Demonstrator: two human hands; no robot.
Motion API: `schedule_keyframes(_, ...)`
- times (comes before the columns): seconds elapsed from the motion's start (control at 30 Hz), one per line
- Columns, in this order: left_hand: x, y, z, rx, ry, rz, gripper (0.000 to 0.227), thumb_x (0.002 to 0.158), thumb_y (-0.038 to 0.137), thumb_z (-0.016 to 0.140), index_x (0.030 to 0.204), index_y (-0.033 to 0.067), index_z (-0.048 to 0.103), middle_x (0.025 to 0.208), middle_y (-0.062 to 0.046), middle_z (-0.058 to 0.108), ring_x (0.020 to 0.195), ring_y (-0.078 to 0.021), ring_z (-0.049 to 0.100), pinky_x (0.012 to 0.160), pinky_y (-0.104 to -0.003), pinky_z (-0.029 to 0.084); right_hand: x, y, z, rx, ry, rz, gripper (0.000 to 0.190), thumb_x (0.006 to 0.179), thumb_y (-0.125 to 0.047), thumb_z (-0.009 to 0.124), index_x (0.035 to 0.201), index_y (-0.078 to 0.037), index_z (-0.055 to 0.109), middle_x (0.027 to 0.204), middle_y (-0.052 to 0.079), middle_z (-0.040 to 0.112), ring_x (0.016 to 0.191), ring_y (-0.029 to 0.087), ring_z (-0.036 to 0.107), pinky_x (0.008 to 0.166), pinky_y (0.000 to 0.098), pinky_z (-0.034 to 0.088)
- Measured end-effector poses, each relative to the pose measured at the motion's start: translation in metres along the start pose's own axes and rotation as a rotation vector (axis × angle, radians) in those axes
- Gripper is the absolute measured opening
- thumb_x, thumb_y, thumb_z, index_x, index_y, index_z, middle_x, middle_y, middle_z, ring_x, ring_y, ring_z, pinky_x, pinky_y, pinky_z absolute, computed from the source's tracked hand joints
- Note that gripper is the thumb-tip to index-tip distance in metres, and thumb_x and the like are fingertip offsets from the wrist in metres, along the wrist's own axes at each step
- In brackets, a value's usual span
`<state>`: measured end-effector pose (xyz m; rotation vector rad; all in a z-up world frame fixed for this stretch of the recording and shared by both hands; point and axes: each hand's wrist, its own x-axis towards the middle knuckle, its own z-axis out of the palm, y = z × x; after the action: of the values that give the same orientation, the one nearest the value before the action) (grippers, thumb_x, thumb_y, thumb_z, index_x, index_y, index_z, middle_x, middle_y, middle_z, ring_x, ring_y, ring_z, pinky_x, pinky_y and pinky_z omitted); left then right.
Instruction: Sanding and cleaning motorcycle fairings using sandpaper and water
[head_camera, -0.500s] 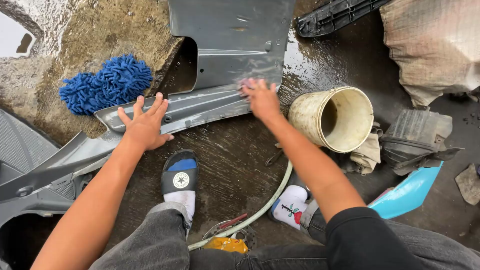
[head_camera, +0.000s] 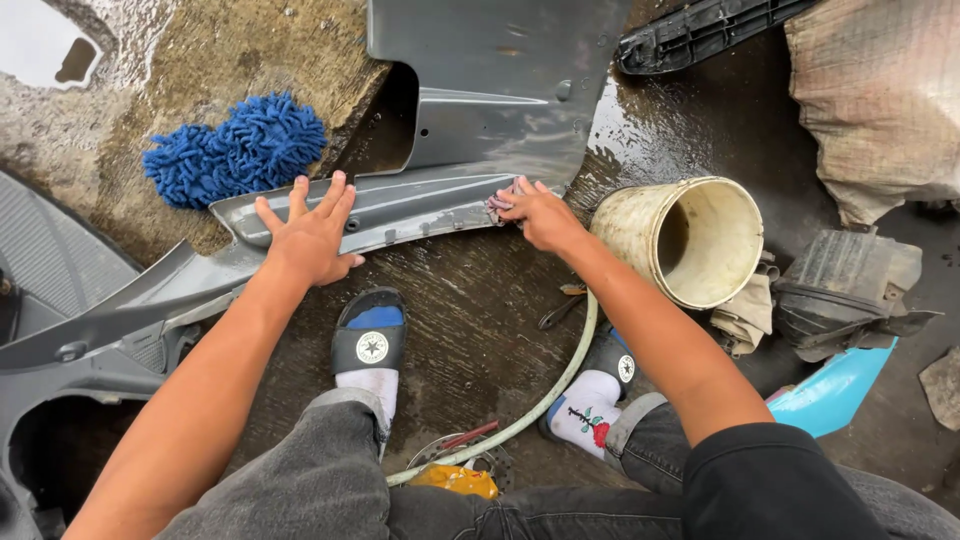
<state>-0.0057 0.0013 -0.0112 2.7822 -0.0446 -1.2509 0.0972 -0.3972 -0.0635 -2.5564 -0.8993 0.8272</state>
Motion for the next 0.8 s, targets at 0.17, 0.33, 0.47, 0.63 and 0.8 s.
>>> schedule_keyframes(0.17, -0.007, 0.004, -0.003, 0.004, 0.012, -0.003, 0.105, 0.087, 0.051, 0.068, 0.166, 0.0226, 0.005, 0.174, 0.011, -0.012, 0.155, -0.0423, -0.005, 0.108, -0.088, 0.003, 0.016, -0.044, 0.026, -0.014, -0.003, -0.09, 0.052, 0.084, 0.006, 0.057, 0.123, -0.023, 0.076, 0.15, -0.004, 0.057, 0.148, 0.039, 0.037, 0.126, 0.0543, 0.028)
schedule_keyframes(0.33, -0.009, 0.002, -0.007, 0.0, 0.002, -0.008, 0.105, 0.088, 0.05, 0.068, 0.166, 0.022, 0.005, 0.174, 0.01, -0.012, 0.154, -0.0424, -0.006, 0.108, -0.088, 0.004, 0.007, -0.062, 0.032, 0.113, 0.142, -0.075, 0.048, 0.091, 0.002, 0.058, 0.13, -0.021, 0.072, 0.153, -0.006, 0.055, 0.148, 0.033, 0.039, 0.124, 0.0479, 0.03)
schedule_keyframes(0.47, -0.008, -0.001, -0.004, -0.014, -0.007, 0.012, 0.107, 0.085, 0.052, 0.071, 0.165, 0.0227, 0.006, 0.173, 0.012, -0.01, 0.155, -0.0412, -0.006, 0.108, -0.089, 0.003, 0.009, -0.056, 0.041, 0.294, 0.245, 0.081, 0.044, 0.097, -0.006, 0.061, 0.132, -0.031, 0.07, 0.14, -0.004, 0.064, 0.142, 0.026, 0.047, 0.123, 0.0434, 0.035)
schedule_keyframes(0.63, -0.012, 0.0, -0.01, -0.031, -0.011, -0.002, 0.108, 0.084, 0.053, 0.071, 0.166, 0.0226, 0.008, 0.173, 0.012, -0.007, 0.155, -0.0403, -0.005, 0.107, -0.09, 0.002, 0.028, -0.1, 0.056, 0.264, 0.464, -0.06, 0.036, 0.091, -0.002, 0.066, 0.114, -0.025, 0.08, 0.121, 0.002, 0.076, 0.112, 0.03, 0.069, 0.106, 0.0404, 0.05)
schedule_keyframes(0.8, -0.02, 0.001, -0.015, -0.052, -0.003, 0.012, 0.106, 0.085, 0.048, 0.073, 0.165, 0.0189, 0.009, 0.174, 0.01, -0.004, 0.156, -0.0399, -0.005, 0.108, -0.089, 0.002, 0.048, -0.168, 0.064, 0.194, 0.449, -0.252, 0.028, 0.095, -0.01, 0.062, 0.109, -0.027, 0.08, 0.124, -0.008, 0.075, 0.113, 0.022, 0.068, 0.1, 0.0353, 0.054)
